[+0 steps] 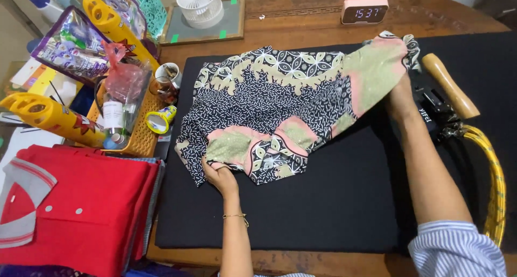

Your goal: Ironing a patterned blouse on an ironing board after moving other clothes.

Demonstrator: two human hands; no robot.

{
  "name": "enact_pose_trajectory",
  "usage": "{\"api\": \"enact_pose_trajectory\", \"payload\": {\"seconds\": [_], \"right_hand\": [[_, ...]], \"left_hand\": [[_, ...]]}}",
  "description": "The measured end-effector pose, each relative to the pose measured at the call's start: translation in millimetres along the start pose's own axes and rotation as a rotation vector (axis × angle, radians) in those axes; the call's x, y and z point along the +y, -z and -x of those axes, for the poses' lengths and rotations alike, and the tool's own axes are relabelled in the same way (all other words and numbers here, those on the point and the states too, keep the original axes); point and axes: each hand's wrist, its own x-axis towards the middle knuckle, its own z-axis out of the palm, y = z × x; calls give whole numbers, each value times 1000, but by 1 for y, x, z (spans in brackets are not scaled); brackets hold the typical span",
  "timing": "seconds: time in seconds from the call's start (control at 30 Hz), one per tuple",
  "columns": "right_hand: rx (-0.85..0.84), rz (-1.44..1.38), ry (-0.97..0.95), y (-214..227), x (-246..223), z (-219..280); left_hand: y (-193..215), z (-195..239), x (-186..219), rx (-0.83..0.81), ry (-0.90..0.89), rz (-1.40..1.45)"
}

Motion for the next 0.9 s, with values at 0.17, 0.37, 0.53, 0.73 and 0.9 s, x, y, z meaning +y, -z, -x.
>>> {"api": "enact_pose_trajectory", "payload": {"seconds": [0.17,0.37,0.53,0.73,0.9], "right_hand": [[315,1254,539,19,84,85],[345,924,61,-31,89,182],[150,1306,239,-138,67,211],[-24,1478,350,-185,63,226],[-12,1387,245,-154,47,228]], "left_hand": [[-2,0,-6,-19,-42,-119],[0,2,-9,15,-164,-248],[-1,0,3,-47,19,-124],[0,-1,-4,-26,-63,-137],[3,0,19,-32,-15,12]]}}
